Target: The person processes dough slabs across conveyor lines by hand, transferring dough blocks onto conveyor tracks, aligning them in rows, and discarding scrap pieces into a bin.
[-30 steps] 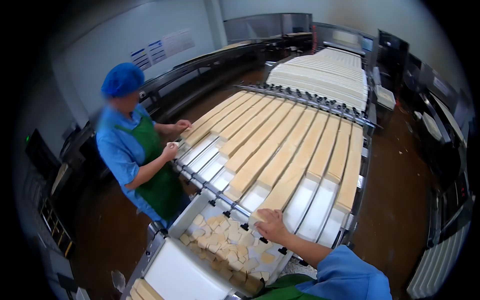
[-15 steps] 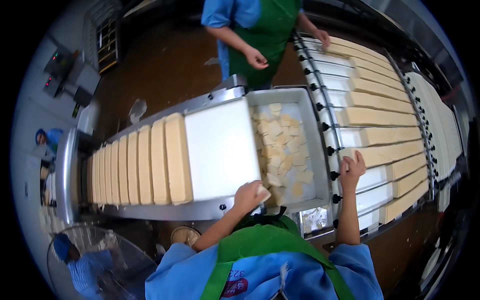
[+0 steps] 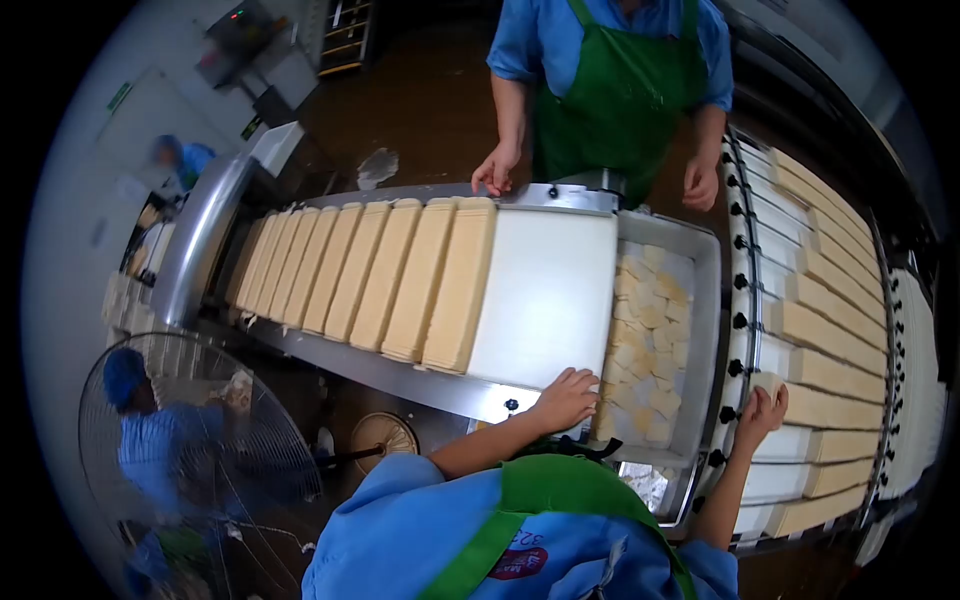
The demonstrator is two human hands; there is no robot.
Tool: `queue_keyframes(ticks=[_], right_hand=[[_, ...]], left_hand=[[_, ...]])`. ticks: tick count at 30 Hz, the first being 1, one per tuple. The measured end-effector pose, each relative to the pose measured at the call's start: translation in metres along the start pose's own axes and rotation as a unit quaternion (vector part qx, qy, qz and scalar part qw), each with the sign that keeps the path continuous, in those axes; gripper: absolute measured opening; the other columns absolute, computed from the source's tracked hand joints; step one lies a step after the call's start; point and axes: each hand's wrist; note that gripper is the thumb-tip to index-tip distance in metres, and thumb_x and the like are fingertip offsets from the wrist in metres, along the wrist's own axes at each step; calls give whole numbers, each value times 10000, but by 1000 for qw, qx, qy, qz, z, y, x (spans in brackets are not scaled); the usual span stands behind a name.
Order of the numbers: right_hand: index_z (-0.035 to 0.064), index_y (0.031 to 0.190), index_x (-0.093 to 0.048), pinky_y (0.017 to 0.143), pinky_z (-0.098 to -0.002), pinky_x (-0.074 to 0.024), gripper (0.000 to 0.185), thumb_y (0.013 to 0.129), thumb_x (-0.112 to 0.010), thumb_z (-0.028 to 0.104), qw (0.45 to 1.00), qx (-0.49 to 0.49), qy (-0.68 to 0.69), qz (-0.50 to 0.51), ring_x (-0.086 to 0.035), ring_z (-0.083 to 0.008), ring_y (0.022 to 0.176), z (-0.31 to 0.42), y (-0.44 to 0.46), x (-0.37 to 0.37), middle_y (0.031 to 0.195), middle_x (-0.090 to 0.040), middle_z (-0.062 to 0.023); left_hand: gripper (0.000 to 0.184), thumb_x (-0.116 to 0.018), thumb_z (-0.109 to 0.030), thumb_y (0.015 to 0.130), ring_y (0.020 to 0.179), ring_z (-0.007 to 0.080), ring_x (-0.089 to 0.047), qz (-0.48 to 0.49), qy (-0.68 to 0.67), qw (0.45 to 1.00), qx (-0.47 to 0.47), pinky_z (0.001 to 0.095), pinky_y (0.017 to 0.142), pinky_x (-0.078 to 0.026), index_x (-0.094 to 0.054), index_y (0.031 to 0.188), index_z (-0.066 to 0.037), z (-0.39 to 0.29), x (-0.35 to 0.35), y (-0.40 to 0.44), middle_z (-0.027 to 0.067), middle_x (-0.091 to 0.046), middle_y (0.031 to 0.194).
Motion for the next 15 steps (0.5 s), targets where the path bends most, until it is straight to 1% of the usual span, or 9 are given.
queue_keyframes(ticks=[1, 4, 6, 9, 11, 14, 15], right_hand=[[57, 994, -664, 1008, -469, -345, 178, 827, -611, 88, 1000, 4, -1, -2, -459, -411, 1175, -2, 1, -1, 1289, -465, -251], [67, 1005, -680, 1001, -465, -349, 184, 853, -598, 131, 999, 3, -33, 10, -460, -393, 1180, -2, 1, 1, 1296, -467, -240], [69, 1001, -683, 1001, -463, -348, 181, 858, -594, 136, 1000, 4, -26, 12, -459, -388, 1185, -4, -1, -2, 1300, -467, -235], [78, 991, -691, 1002, -460, -346, 170, 870, -588, 141, 999, 3, -39, 25, -453, -374, 1202, -4, 2, 0, 1312, -465, -221], [88, 998, -694, 1004, -461, -344, 171, 875, -591, 145, 998, 3, -58, 16, -451, -369, 1210, -3, 1, 0, 1320, -463, -214], [104, 1007, -698, 1007, -463, -340, 173, 877, -593, 147, 999, 11, -31, 11, -448, -366, 1216, -15, -2, -5, 1329, -462, -206], [113, 1010, -700, 1007, -464, -339, 175, 877, -591, 145, 1000, 12, -28, 6, -448, -364, 1218, -17, -2, -7, 1331, -463, -202]], left_hand=[[240, -669, -239, 786, 1232, 295, -401, 13, 3, 1000, 4, 445, 1033, -309, -641, 976, -95, -1, 3, 0, 115, -512, 1185], [218, -660, -232, 799, 1245, 282, -397, 9, 7, 1000, 12, 456, 1034, -311, -634, 973, -102, 0, 5, -1, 107, -513, 1196], [207, -652, -230, 811, 1259, 269, -393, 31, 13, 999, 4, 468, 1034, -315, -626, 976, -107, 1, 1, -1, 101, -512, 1216], [214, -648, -229, 814, 1267, 263, -394, 33, 18, 999, -3, 477, 1037, -313, -619, 988, -108, 5, -3, -3, 99, -512, 1228], [210, -644, -236, 817, 1273, 260, -395, 22, 16, 1000, 0, 472, 1046, -308, -616, 983, -110, 7, -5, -6, 92, -518, 1234], [220, -638, -237, 823, 1279, 256, -390, 28, 0, 1000, -4, 478, 1057, -293, -613, 1005, -116, 12, -10, -9, 79, -511, 1256], [212, -628, -227, 833, 1245, 257, -428, 10, 2, 1000, -21, 461, 1038, -322, -617, 1006, -105, 13, -11, -10, 81, -539, 1218]])
Point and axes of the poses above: each hand's wrist, its own y-axis towards the middle knuckle, its own x-axis out of the back of the hand, z = x × y
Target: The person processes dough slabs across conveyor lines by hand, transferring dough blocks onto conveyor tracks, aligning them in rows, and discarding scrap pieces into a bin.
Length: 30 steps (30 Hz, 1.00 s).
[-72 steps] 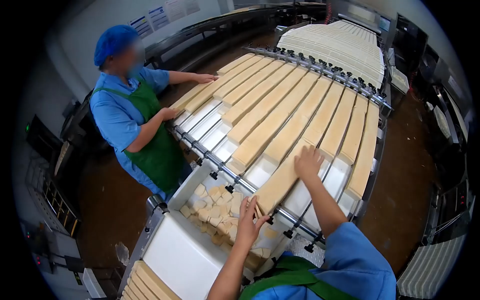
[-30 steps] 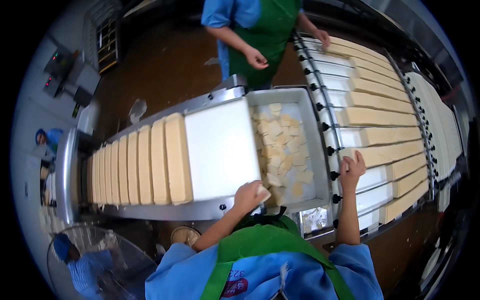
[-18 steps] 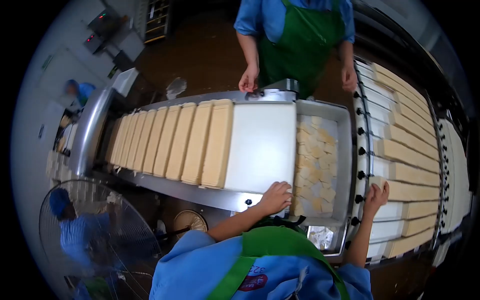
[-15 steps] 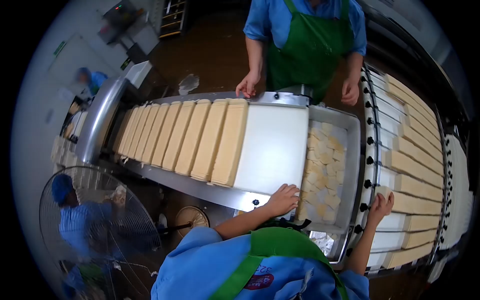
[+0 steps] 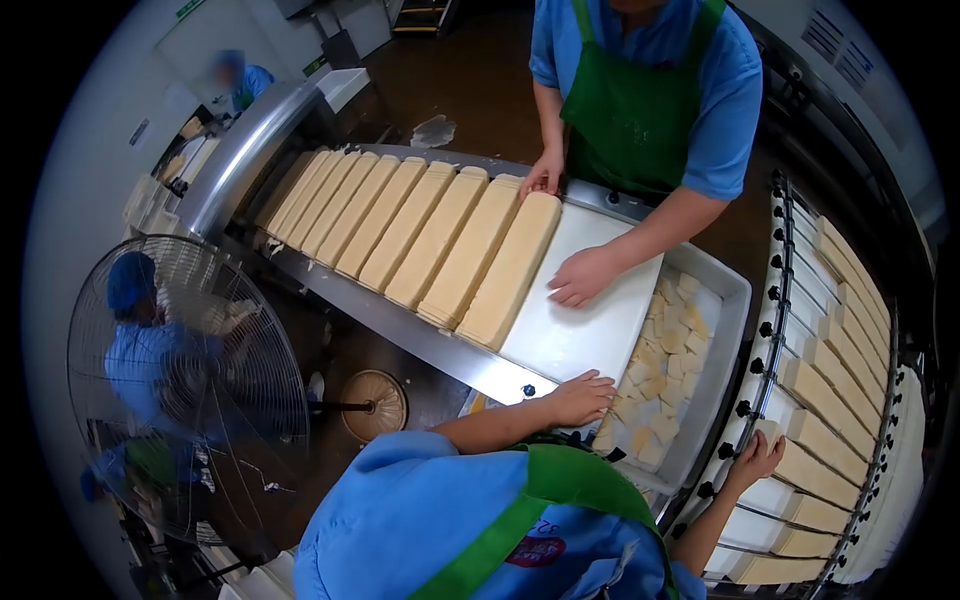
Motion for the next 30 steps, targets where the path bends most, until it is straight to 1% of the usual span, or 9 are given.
queue_keyframes(ticks=[2, 4, 8, 11, 13, 16, 19, 22, 30], right_hand=[[121, 1012, -701, 1006, -463, -341, 177, 876, -589, 142, 1000, 4, -5, 2, -447, -363, 1219, 2, -1, 0, 1332, -463, -199], [129, 1014, -702, 1004, -462, -343, 180, 876, -587, 139, 1000, 9, -14, 3, -446, -362, 1221, 3, -1, 4, 1333, -463, -195], [122, 1033, -700, 1011, -452, -349, 196, 891, -571, 163, 999, -6, -49, 23, -459, -365, 1220, 2, -1, 3, 1355, -440, -208], [146, 1016, -707, 1004, -481, -315, 185, 876, -587, 146, 1000, -2, 9, -4, -459, -345, 1215, 7, -1, 2, 1336, -472, -182], [146, 1020, -702, 975, -476, -346, 182, 874, -595, 155, 989, -22, -148, 23, -478, -338, 1193, 24, 4, 13, 1336, -475, -177], [135, 1070, -677, 948, -453, -376, 212, 882, -595, 192, 987, 10, -162, 20, -489, -334, 1173, 36, 16, 26, 1344, -476, -160], [100, 1153, -612, 906, -452, -428, 291, 913, -551, 253, 987, 30, -158, -1, -536, -351, 1113, 52, 36, 31, 1292, -516, -173], [85, 1254, -516, 911, -465, -430, 390, 920, -542, 284, 964, -10, -260, 58, -534, -363, 1102, 38, 37, 11, 1299, -511, -154], [90, 1280, -484, 821, -463, -484, 563, 883, -546, 484, 945, -154, -254, 136, -561, -359, 1059, 42, 39, 9, 1259, -544, -130]], left_hand=[[205, -618, -217, 842, 1211, 259, -467, -21, 1, 1000, -15, 444, 1019, -351, -622, 1006, -95, -1, 4, -1, 83, -566, 1179], [182, -598, -179, 858, 1078, 267, -564, -12, -206, 978, -1, 398, 929, -434, -643, 994, -67, -2, 12, -4, 94, -624, 1041], [145, -600, -112, 855, 907, 290, -623, -174, -154, 973, 17, 370, 800, -500, -663, 963, -39, -20, 60, -32, 119, -654, 971], [143, -598, -92, 851, 865, 279, -636, -321, -120, 930, 132, 350, 760, -509, -655, 964, -26, -12, 90, -70, 132, -655, 963], [143, -591, -94, 858, 845, 273, -631, -400, -92, 878, 246, 342, 747, -503, -649, 966, -20, -4, 109, -98, 129, -651, 934], [262, -615, -142, 854, 885, 324, -596, -471, -66, 755, 452, 379, 796, -477, -593, 1061, 16, 28, 121, -143, 163, -620, 960], [549, -677, -216, 810, 1085, 377, -500, -437, 85, 728, 521, 416, 937, -409, -452, 1230, 58, 66, 120, -177, 229, -522, 1164], [773, -743, -308, 739, 1167, 426, -412, -352, 46, 732, 582, 453, 1004, -339, -358, 1282, 84, 80, 120, -179, 288, -450, 1223], [815, -800, -268, 665, 1119, 459, -455, -310, 65, 748, 583, 472, 957, -401, -362, 1258, 81, 93, 122, -146, 306, -446, 1213]])
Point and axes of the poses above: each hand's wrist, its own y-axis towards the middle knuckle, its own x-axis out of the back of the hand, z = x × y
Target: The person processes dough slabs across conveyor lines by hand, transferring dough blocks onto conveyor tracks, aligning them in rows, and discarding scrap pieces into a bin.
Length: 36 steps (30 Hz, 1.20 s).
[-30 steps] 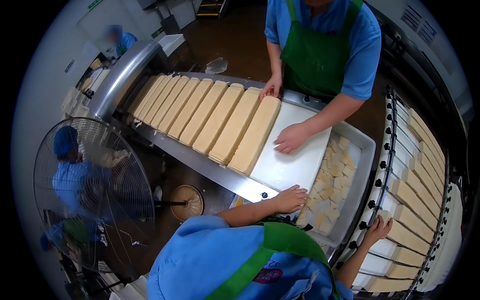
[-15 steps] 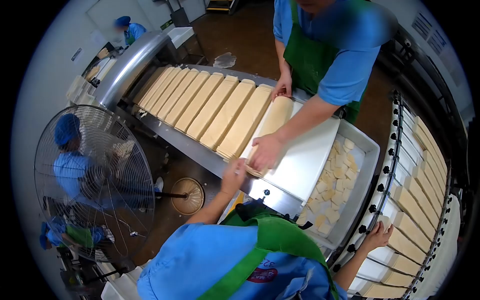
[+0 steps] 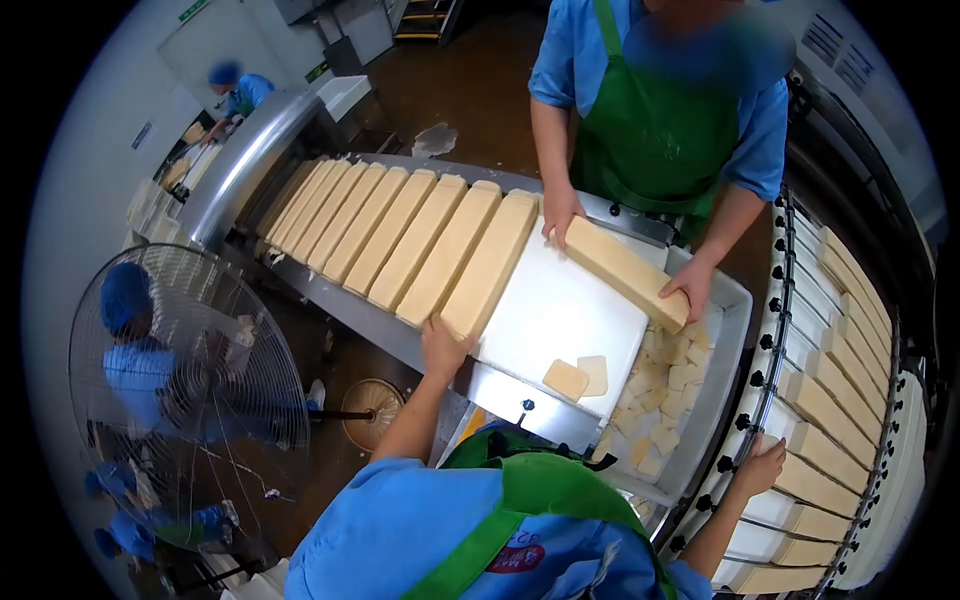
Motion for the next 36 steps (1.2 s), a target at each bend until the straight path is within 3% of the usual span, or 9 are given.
queue_keyframes(ticks=[10, 15, 18, 20, 21, 27, 29, 32, 36], right_hand=[[256, 1294, -505, 850, -478, -462, 550, 860, -504, 595, 977, -157, -144, 28, -541, -284, 1142, 6, -3, -8, 1337, -518, -6], [152, 1271, -515, 834, -490, -458, 502, 896, -519, 486, 983, -72, -154, -69, -542, -305, 1113, 38, -17, -24, 1279, -543, -95], [14, 1199, -531, 798, -512, -456, 461, 883, -580, 346, 991, 99, -4, -84, -555, -347, 1042, 118, -35, -36, 1184, -565, -188], [-4, 1221, -522, 957, -499, -370, 510, 777, -681, 191, 957, 216, 184, -57, -447, -400, 1183, 217, -62, 14, 1276, -475, -253], [-43, 1299, -436, 1081, -509, -186, 644, 774, -693, 228, 933, 209, 278, 92, -296, -419, 1297, 253, -73, -4, 1381, -361, -266], [-8, 1310, -461, 1021, -478, -309, 681, 797, -658, 393, 873, 357, 301, 142, -347, -382, 1284, 483, -101, 9, 1440, -319, -245], [92, 1403, -385, 1026, -466, -313, 704, 847, -567, 482, 868, 381, 265, 180, -337, -354, 1295, 541, -105, 16, 1486, -239, -224], [176, 1469, -260, 1038, -444, -309, 724, 888, -441, 568, 847, 388, 245, 269, -285, -349, 1348, 604, -98, 38, 1539, -90, -203], [192, 1458, -284, 1034, -435, -329, 693, 894, -406, 577, 855, 339, 183, 346, -274, -349, 1362, 636, -96, 56, 1544, -75, -197]], left_hand=[[774, -795, -257, 664, 1075, 463, -461, 47, 27, 998, 18, 483, 924, -412, -359, 1209, 78, -6, -6, 6, 295, -450, 1166], [747, -808, -249, 650, 1031, 464, -484, 41, 9, 999, -19, 490, 893, -425, -380, 1173, 70, -11, 2, 9, 292, -461, 1132], [731, -812, -244, 645, 1024, 463, -484, 68, 1, 998, -4, 496, 892, -422, -389, 1157, 61, -14, 2, 17, 280, -467, 1114], [727, -806, -265, 650, 1017, 452, -489, 84, 4, 996, -9, 497, 890, -421, -387, 1151, 53, -17, 3, 22, 271, -470, 1105], [729, -798, -293, 657, 1012, 445, -494, 97, 26, 995, 0, 496, 888, -422, -384, 1151, 47, -22, 7, 23, 268, -470, 1107], [921, -717, -449, 721, 861, 442, -575, 121, 65, 990, -25, 501, 715, -506, -240, 1279, 107, -10, -4, 19, 283, -437, 1116], [930, -714, -452, 724, 830, 440, -584, 143, 60, 988, -24, 494, 693, -514, -230, 1284, 112, -15, 2, 21, 290, -434, 1122], [964, -699, -466, 737, 796, 439, -600, 175, 67, 982, -25, 491, 666, -524, -204, 1312, 129, -16, 9, 22, 303, -428, 1131], [992, -661, -488, 757, 785, 443, -607, 216, 78, 973, -34, 488, 668, -531, -173, 1327, 160, -11, 8, 25, 312, -421, 1126]])
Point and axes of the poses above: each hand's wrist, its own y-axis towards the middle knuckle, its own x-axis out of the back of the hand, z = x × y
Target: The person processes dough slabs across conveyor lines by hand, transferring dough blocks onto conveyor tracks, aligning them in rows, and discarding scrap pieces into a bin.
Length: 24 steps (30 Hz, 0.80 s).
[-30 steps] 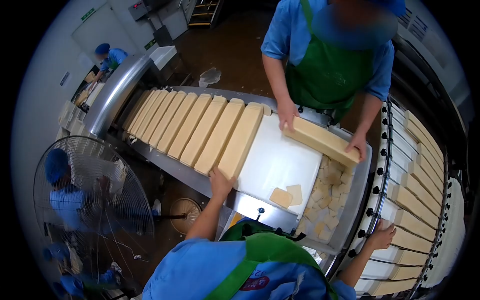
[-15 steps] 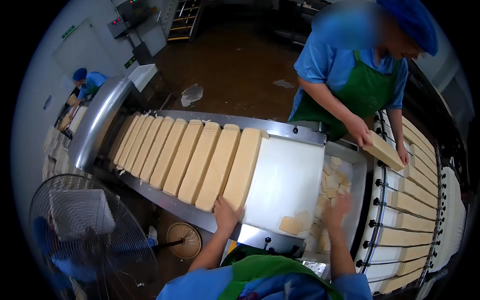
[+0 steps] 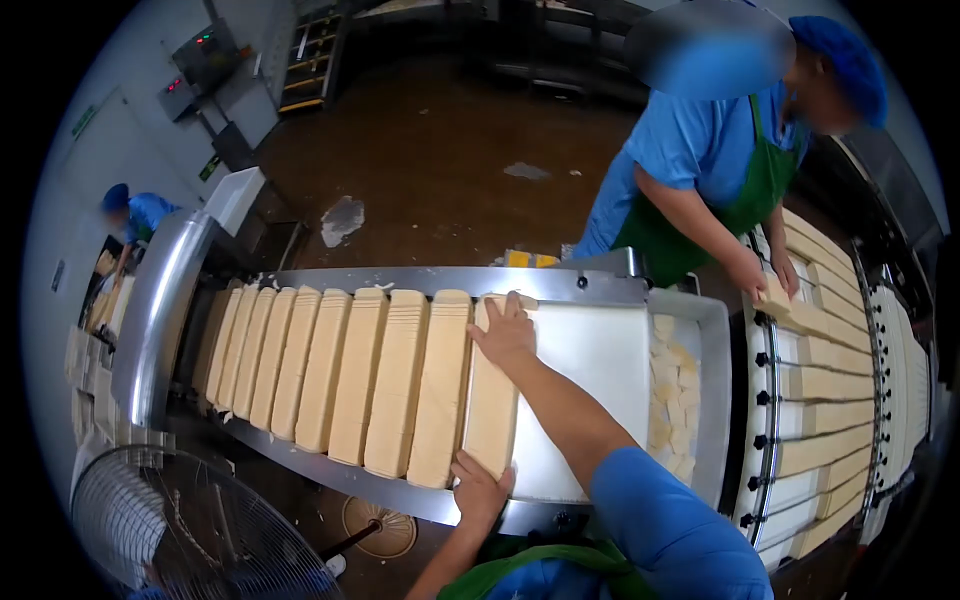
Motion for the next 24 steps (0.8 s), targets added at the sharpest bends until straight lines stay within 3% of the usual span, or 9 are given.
queue_keyframes(ticks=[4, 6, 8, 10, 13, 15, 18, 22, 24], right_hand=[[116, 1373, -358, 974, -450, -420, 679, 820, -561, 454, 997, -47, 43, -35, -337, -384, 1315, -24, -15, 14, 1454, -249, -236], [89, 1371, -348, 956, -463, -413, 713, 801, -583, 446, 983, -156, 85, 51, -379, -387, 1273, -43, -32, 53, 1431, -264, -226], [44, 1368, -340, 950, -479, -394, 774, 771, -606, 460, 969, -233, 79, 10, -359, -388, 1275, -76, -48, 61, 1410, -276, -215], [-5, 1377, -314, 956, -496, -379, 861, 745, -619, 494, 977, -214, 25, -12, -199, -380, 1368, -109, -73, 71, 1467, -209, -225], [-5, 1373, -305, 935, -500, -408, 852, 744, -633, 466, 956, -281, 61, -65, -267, -396, 1344, -159, -102, 70, 1489, -163, -240], [-1, 1366, -292, 920, -497, -433, 843, 732, -663, 412, 862, -359, 300, -197, -364, -419, 1280, -195, -136, 75, 1480, -163, -259], [17, 1362, -223, 913, -481, -459, 858, 722, -696, 337, 802, -386, 309, -336, -504, -457, 1104, -257, -209, 82, 1403, -245, -258], [-2, 1331, -254, 916, -495, -461, 819, 738, -682, 368, 727, -447, 328, -404, -528, -456, 1066, -348, -337, 119, 1341, -302, -271], [-13, 1301, -284, 907, -485, -466, 781, 751, -658, 396, 673, -493, 287, -470, -538, -447, 1059, -398, -384, 115, 1300, -349, -267]], left_hand=[[955, -682, -406, 753, 936, 472, -549, -66, 16, 997, -45, 491, 773, -505, -169, 1320, 166, 15, -20, -1, 333, -385, 1153], [907, -716, -311, 735, 945, 492, -520, 10, -96, 994, -48, 500, 818, -478, -174, 1308, 137, -2, 12, 1, 342, -371, 1140], [852, -743, -264, 713, 958, 492, -487, 26, -85, 991, -99, 506, 841, -453, -210, 1264, 106, -11, 12, 6, 334, -357, 1128], [791, -758, -246, 698, 965, 484, -459, 41, -115, 980, -158, 508, 839, -440, -258, 1214, 83, -32, 10, 6, 314, -353, 1115], [774, -778, -170, 667, 992, 476, -442, 7, -126, 982, -139, 501, 851, -432, -293, 1231, 40, -64, -2, 2, 293, -353, 1110], [764, -774, -170, 667, 1009, 476, -444, 1, -123, 975, -185, 495, 861, -432, -308, 1237, 31, -90, -7, -9, 291, -345, 1130], [732, -731, -118, 667, 1057, 442, -421, 0, -136, 962, -236, 474, 959, -387, -329, 1261, 27, -133, -17, -30, 295, -287, 1244], [819, -736, -30, 628, 1140, 435, -403, 63, -170, 924, -337, 434, 1004, -356, -344, 1347, -44, -205, -33, -78, 281, -170, 1360], [792, -742, -50, 650, 1140, 431, -412, 114, -159, 865, -461, 431, 993, -367, -371, 1350, -52, -244, -32, -114, 275, -199, 1354]])
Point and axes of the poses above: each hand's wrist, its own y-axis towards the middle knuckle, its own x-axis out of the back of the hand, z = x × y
